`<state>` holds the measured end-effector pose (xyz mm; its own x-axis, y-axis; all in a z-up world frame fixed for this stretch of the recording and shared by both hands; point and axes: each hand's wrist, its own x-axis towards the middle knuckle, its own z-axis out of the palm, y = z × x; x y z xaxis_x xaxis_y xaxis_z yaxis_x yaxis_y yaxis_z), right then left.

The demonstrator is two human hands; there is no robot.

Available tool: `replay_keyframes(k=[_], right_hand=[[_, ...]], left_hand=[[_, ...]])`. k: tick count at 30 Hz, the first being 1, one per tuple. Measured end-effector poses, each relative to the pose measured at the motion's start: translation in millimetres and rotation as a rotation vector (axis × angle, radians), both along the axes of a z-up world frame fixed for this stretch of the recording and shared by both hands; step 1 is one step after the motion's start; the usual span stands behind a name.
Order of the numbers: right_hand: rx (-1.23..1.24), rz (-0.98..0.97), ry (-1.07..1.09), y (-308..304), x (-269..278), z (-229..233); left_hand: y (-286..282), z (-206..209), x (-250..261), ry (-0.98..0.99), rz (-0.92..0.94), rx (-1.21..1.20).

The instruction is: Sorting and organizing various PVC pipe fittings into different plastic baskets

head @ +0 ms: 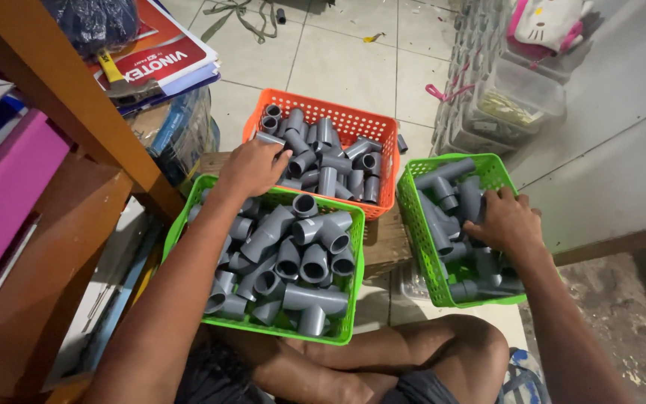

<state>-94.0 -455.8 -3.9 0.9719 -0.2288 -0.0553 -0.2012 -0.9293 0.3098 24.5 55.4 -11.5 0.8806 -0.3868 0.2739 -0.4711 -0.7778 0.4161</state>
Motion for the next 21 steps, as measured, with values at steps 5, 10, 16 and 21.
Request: replay_keyframes(k=[5, 10, 16, 21], right_hand=[[0.099, 0.056, -0.094, 7, -9, 16], [0.241, 0.164, -0.259, 24, -19, 43], [0.414, 0.15, -0.303, 31, -2, 70], [0.497, 0.118, -0.275, 56, -3, 85]], left_hand=[[0, -1, 0, -0.016, 0.007, 0.021], [-1, 4, -3, 0.017, 0.008, 0.001], [-2, 8, -6, 0.046, -0.012, 0.048], [-2, 16, -12, 0.046, -0.003, 0.049]])
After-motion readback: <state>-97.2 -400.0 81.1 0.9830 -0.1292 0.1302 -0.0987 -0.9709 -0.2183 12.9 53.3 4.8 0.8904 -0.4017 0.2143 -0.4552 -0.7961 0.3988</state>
